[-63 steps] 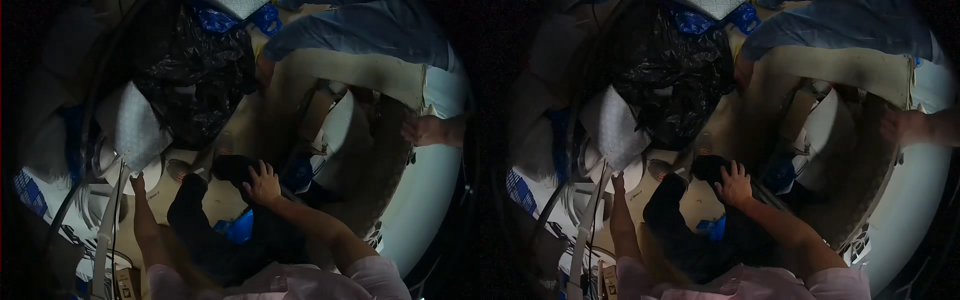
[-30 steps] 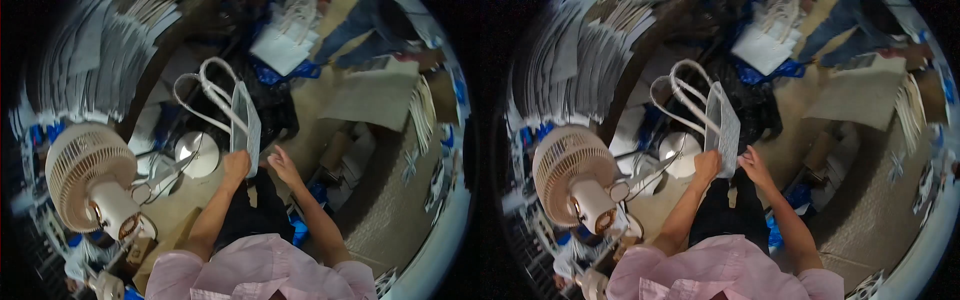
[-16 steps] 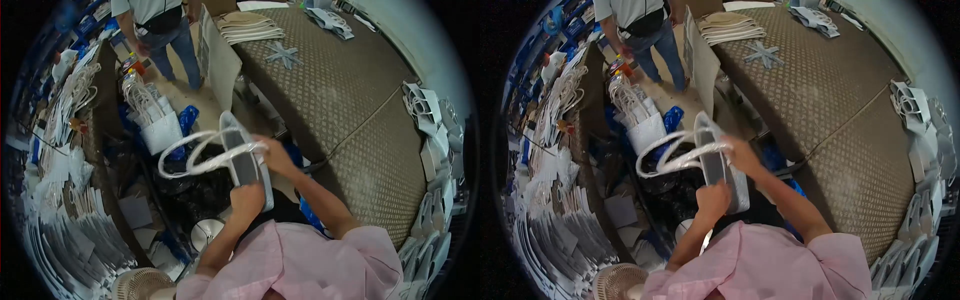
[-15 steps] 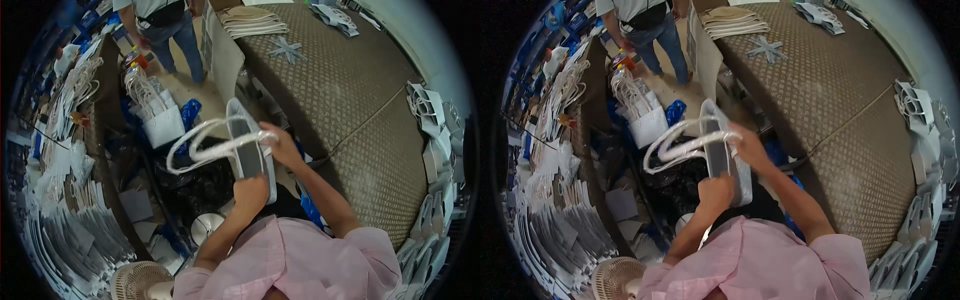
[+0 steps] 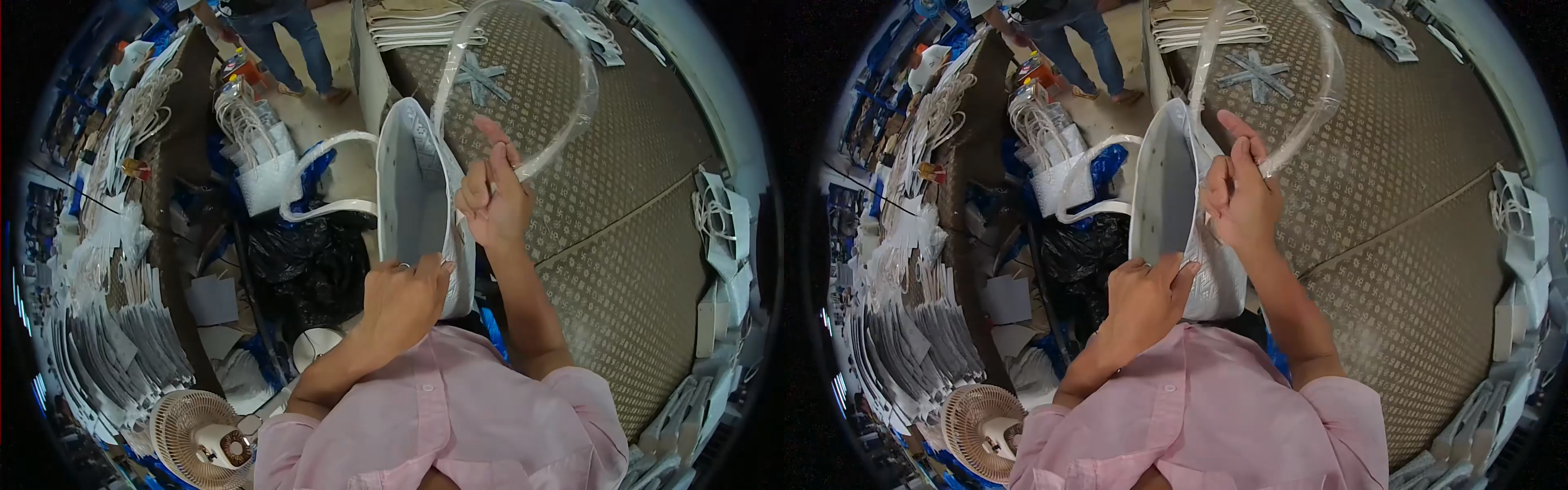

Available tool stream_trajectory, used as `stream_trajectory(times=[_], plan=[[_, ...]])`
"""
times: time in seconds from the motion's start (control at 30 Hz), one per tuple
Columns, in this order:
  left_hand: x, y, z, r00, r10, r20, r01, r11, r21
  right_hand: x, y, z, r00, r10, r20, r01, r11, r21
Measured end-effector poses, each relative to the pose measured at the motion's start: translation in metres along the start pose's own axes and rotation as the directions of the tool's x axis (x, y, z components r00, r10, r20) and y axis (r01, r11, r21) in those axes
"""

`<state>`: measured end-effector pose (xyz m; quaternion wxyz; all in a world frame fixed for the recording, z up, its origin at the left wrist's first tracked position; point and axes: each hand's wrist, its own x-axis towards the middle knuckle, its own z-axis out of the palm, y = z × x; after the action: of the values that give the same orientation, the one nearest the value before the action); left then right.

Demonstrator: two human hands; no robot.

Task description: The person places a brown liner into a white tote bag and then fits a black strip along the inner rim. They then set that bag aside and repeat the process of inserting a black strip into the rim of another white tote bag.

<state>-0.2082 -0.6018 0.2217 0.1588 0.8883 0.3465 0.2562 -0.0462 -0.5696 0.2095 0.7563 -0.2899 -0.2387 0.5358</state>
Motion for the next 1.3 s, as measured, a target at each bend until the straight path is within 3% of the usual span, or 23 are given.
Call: stream_trajectory(times=[0.03,0.2,0.27,0.33,0.4,0.47,0.53,0.6,0.67,0.73,0.77,0.87,0.97,1.0,1.03,1.07,1.1,1.13,1.17,1.2,1.23,1.3], plan=[[0.006,0.004,-0.001,1.0,0.003,-0.026,-0.004,1.0,-0.017,0.004,-0.005,-0.002,0.998,-0.019,0.061,0.01,0.991,0.136],[0.042,0.019,-0.016,0.995,0.038,-0.093,-0.038,0.999,-0.005,0.022,-0.058,0.019,0.977,-0.153,0.151,0.132,0.981,0.14],[0.064,0.026,-0.015,0.991,0.083,-0.104,-0.086,0.996,-0.029,0.026,-0.084,0.015,0.898,-0.384,0.215,0.357,0.921,0.155],[0.091,0.034,-0.009,0.947,0.312,-0.076,-0.318,0.943,-0.099,0.026,-0.111,0.004,0.867,-0.486,0.108,0.48,0.873,0.085],[0.114,0.044,0.013,0.893,0.442,-0.086,-0.449,0.886,-0.112,0.022,-0.146,-0.038,0.661,-0.71,0.243,0.69,0.702,0.175],[0.134,0.059,0.042,0.826,0.554,-0.102,-0.563,0.817,-0.124,0.007,-0.172,-0.078,0.622,-0.762,0.178,0.761,0.643,0.092],[0.163,0.076,0.078,0.675,0.732,0.093,-0.733,0.68,-0.033,0.0,-0.185,-0.123,0.42,-0.903,-0.091,0.848,0.426,-0.314],[0.193,0.082,0.147,0.627,0.756,0.187,-0.772,0.635,0.022,0.003,-0.183,-0.169,0.398,-0.868,-0.295,0.757,0.493,-0.429],[0.211,0.078,0.21,0.636,0.768,0.078,-0.766,0.64,-0.056,0.004,-0.166,-0.263,0.422,-0.711,-0.562,0.644,0.672,-0.367],[0.223,0.086,0.231,0.646,0.763,0.03,-0.758,0.645,-0.095,-0.007,-0.152,-0.333,0.416,-0.649,-0.637,0.653,0.701,-0.287],[0.228,0.089,0.236,0.676,0.737,-0.002,-0.732,0.671,-0.123,-0.012,-0.154,-0.325,0.392,-0.657,-0.644,0.662,0.687,-0.298],[0.242,0.097,0.245,0.638,0.769,0.033,-0.755,0.634,-0.168,-0.024,-0.143,-0.299,0.53,-0.46,-0.712,0.414,0.874,-0.256],[0.255,0.113,0.261,0.605,0.793,0.076,-0.776,0.608,-0.169,-0.019,-0.157,-0.303,0.453,-0.389,-0.802,0.451,0.876,-0.17],[0.255,0.119,0.267,0.612,0.79,0.037,-0.76,0.601,-0.247,-0.02,-0.164,-0.303,0.454,-0.39,-0.801,0.434,0.882,-0.183],[0.255,0.124,0.273,0.644,0.765,0.001,-0.73,0.615,-0.299,-0.024,-0.165,-0.331,0.477,-0.491,-0.729,0.409,0.858,-0.311],[0.259,0.127,0.262,0.601,0.783,0.161,-0.722,0.618,-0.31,-0.021,-0.168,-0.322,0.444,-0.492,-0.749,0.298,0.869,-0.395],[0.251,0.124,0.272,0.641,0.747,-0.177,-0.753,0.567,-0.334,-0.022,-0.167,-0.33,0.629,-0.532,-0.567,0.311,0.841,-0.444],[0.245,0.116,0.27,0.609,0.714,-0.345,-0.792,0.567,-0.225,-0.019,-0.159,-0.322,0.611,-0.578,-0.542,0.298,0.801,-0.519],[0.239,0.101,0.248,0.591,0.702,-0.397,-0.799,0.576,-0.172,-0.013,-0.157,-0.299,0.641,-0.463,-0.612,0.281,0.884,-0.374],[0.237,0.086,0.231,0.558,0.699,-0.448,-0.814,0.565,-0.132,-0.016,-0.138,-0.303,0.601,-0.497,-0.626,0.296,0.866,-0.403],[0.232,0.059,0.229,0.598,0.673,-0.435,-0.775,0.625,-0.097,-0.02,-0.121,-0.311,0.535,-0.552,-0.64,0.33,0.834,-0.443],[0.209,-0.005,0.232,0.811,0.529,-0.252,-0.584,0.761,-0.283,-0.02,-0.067,-0.329,0.396,-0.59,-0.703,0.07,0.783,-0.618]])
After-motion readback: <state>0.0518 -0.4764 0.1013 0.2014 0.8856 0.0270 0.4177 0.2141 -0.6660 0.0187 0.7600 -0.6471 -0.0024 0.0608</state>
